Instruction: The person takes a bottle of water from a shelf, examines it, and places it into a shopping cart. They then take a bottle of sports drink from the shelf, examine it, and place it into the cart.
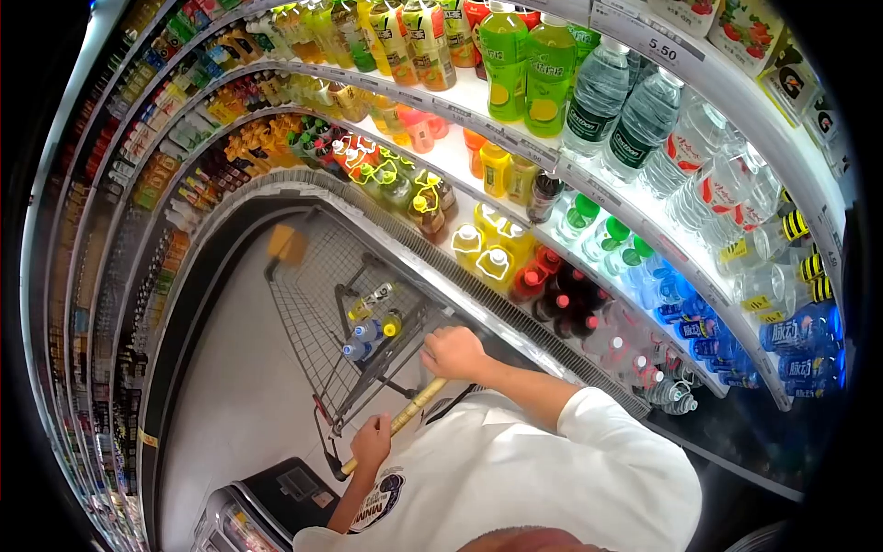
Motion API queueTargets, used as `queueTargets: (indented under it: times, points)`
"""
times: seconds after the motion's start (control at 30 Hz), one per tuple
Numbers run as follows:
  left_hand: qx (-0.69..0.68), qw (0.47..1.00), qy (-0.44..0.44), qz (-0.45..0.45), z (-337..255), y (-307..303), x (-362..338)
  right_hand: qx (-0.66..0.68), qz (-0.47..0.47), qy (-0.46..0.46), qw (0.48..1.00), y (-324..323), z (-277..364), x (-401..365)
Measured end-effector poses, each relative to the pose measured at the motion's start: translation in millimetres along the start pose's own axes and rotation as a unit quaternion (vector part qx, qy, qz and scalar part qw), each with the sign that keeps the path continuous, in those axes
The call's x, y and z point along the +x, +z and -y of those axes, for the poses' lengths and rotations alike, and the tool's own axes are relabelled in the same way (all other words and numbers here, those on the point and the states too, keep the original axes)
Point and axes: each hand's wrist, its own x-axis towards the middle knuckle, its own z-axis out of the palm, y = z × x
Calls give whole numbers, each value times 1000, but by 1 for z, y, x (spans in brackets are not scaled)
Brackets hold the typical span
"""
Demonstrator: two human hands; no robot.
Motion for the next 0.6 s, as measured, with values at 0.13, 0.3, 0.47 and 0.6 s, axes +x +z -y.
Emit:
queueTargets:
  times: [0.13,0.3,0.47,0.6]
  points:
    - [4,998,-57,41,-9,-8,23,-4,-9,18,1000,11,0,16]
    - [11,998,-44,-50,-7,-7,37,6,-20,6,1000,19,-4,38]
    - [15,997,-31,-73,-5,-14,54,-12,0,-19,1000,25,-5,62]
    - [20,995,-45,-91,0,-14,64,-23,50,1,999,22,-2,76]
